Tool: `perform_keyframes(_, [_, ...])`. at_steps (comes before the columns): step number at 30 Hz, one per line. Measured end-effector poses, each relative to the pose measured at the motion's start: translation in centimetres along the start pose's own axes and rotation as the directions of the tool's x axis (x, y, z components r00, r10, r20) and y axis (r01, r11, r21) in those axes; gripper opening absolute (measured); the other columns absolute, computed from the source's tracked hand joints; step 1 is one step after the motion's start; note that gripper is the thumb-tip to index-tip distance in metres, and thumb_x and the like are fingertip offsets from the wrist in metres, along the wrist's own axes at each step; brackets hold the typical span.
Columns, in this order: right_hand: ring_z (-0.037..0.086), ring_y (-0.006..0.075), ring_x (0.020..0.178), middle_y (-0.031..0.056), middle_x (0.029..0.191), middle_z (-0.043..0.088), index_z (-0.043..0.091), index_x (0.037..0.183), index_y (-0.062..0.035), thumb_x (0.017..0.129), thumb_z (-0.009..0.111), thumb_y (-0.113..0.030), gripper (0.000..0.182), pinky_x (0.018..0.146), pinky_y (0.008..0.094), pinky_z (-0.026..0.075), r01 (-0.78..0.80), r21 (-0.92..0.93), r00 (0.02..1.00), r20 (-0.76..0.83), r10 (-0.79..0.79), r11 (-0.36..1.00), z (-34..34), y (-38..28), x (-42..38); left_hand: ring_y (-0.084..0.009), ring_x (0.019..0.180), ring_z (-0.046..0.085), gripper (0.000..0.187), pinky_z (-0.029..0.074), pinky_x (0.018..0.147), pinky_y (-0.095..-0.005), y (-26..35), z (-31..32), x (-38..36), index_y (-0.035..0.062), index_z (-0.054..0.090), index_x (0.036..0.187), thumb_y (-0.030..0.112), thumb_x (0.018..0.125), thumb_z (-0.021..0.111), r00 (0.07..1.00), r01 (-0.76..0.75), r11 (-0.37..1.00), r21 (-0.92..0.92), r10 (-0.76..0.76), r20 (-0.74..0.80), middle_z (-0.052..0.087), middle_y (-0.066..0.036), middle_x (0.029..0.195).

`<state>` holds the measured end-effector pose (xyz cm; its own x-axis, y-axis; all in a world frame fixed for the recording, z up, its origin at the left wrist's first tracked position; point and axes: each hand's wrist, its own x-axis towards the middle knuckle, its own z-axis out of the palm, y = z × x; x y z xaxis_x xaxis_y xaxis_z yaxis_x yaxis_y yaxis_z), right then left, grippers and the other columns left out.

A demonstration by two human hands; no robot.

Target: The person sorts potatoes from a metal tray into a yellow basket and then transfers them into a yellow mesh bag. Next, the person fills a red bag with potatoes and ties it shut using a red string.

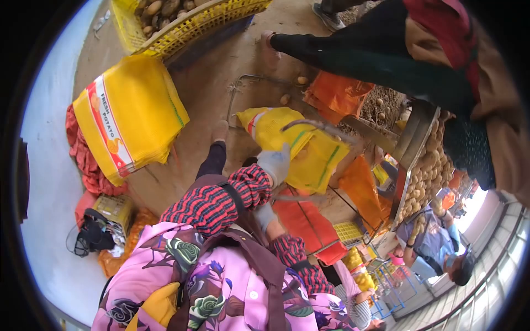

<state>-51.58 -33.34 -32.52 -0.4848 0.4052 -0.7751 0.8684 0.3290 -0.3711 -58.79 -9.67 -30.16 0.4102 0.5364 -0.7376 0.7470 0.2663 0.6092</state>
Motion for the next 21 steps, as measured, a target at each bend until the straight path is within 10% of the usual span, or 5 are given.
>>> perform_keyframes(2, [0.056,0.0319,0.116,0.0104,0.119,0.063,0.059,0.126,-0.0125,0.089,0.054,-0.021,0.038,0.092,0.045,0.048,-0.01,-0.063,0.892,0.45,0.037,0.998,-5.0,-2.6,-1.5,-0.0352,0.086,0.07,0.041,0.053,0.074,-0.046,-0.5,-3.1,1.0,-0.0014,0.045,0.132,0.015,0.094,0.044,0.961,-0.182,0.979,0.091,0.197,-0.196,0.072,-0.017,0.097])
perform_keyframes(8, [0.062,0.0319,0.084,0.0124,0.093,0.064,0.066,0.103,-0.0042,0.086,0.063,-0.013,0.019,0.074,0.0372,0.052,-0.075,0.815,0.727,-0.35,0.591,0.575,-31.9,1.0,-2.9,-0.0339,0.081,0.071,0.034,0.054,0.068,-0.0455,-0.9,-4.3,-0.1,-0.0022,0.053,0.121,0.017,0.094,0.046,0.964,-0.223,0.964,0.142,0.24,-0.115,0.072,-0.017,0.09])
perform_keyframes(10, [0.063,0.0339,0.088,0.0155,0.091,0.065,0.064,0.098,0.0009,0.085,0.063,-0.019,0.023,0.079,0.039,0.05,0.011,0.324,0.569,-0.78,0.26,0.946,-39.0,2.7,2.4,-0.0342,0.081,0.07,0.034,0.054,0.068,-0.0457,-0.6,-3.6,-0.3,-0.0022,0.054,0.121,0.017,0.094,0.045,0.968,-0.187,0.975,0.12,0.204,-0.145,0.072,-0.016,0.09])
perform_keyframes(14, [0.066,0.0302,0.096,0.0171,0.102,0.069,0.068,0.103,-0.0006,0.085,0.063,-0.028,0.033,0.083,0.0396,0.05,-0.251,-0.069,0.968,-0.045,0.249,0.965,-41.5,6.8,11.7,-0.0354,0.081,0.07,0.036,0.054,0.07,-0.0468,-0.6,-3.2,1.1,-0.0013,0.053,0.125,0.019,0.098,0.042,0.988,-0.143,0.989,0.045,0.145,-0.046,0.072,-0.017,0.091])
perform_keyframes(21, [0.068,0.03,0.089,0.0153,0.093,0.072,0.074,0.096,-0.0019,0.088,0.057,-0.039,0.042,0.085,0.0387,0.051,-0.393,-0.228,0.765,0.457,0.454,0.891,-39.7,7.3,13.8,-0.0345,0.082,0.07,0.037,0.055,0.07,-0.0458,-0.9,-2.4,0.6,-0.0002,0.051,0.128,0.019,0.098,0.04,0.985,-0.162,0.986,-0.038,0.159,-0.067,0.072,-0.017,0.092])
